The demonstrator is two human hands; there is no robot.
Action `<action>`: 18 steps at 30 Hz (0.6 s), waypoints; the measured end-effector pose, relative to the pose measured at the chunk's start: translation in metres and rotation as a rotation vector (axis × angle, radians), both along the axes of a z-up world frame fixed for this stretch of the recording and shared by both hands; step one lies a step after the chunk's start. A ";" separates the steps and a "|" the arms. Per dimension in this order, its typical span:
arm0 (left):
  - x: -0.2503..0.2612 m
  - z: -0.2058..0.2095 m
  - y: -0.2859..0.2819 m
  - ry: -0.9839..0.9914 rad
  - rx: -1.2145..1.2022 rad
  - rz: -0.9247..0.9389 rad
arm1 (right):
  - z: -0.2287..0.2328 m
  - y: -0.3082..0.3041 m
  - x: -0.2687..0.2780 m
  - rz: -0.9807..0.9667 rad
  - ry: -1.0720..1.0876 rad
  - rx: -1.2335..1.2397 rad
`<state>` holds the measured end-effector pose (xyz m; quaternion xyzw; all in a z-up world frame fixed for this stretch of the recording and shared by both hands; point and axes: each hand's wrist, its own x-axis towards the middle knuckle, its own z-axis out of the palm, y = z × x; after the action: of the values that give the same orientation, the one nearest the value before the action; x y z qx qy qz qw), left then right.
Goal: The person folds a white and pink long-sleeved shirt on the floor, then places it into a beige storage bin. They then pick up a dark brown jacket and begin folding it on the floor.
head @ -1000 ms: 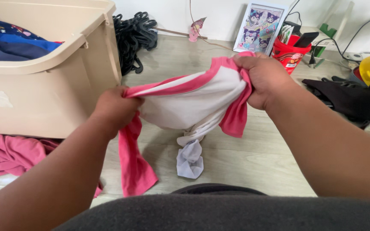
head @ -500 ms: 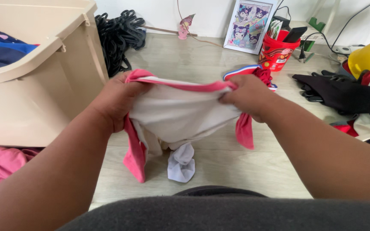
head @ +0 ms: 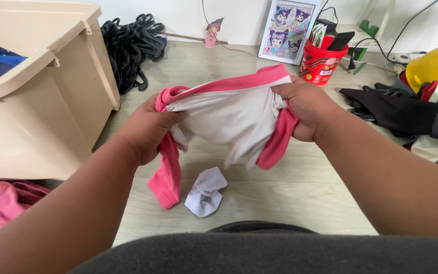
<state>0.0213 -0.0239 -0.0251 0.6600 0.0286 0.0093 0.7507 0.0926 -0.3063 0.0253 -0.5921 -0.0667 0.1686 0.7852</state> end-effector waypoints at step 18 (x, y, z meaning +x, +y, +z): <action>0.015 0.018 -0.025 -0.093 0.324 0.196 | -0.010 -0.045 0.024 -0.160 -0.235 -0.067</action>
<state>0.0368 -0.0487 -0.0074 0.7651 0.0564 0.1174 0.6306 0.1162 -0.3510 0.0157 -0.6370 -0.1052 0.0373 0.7627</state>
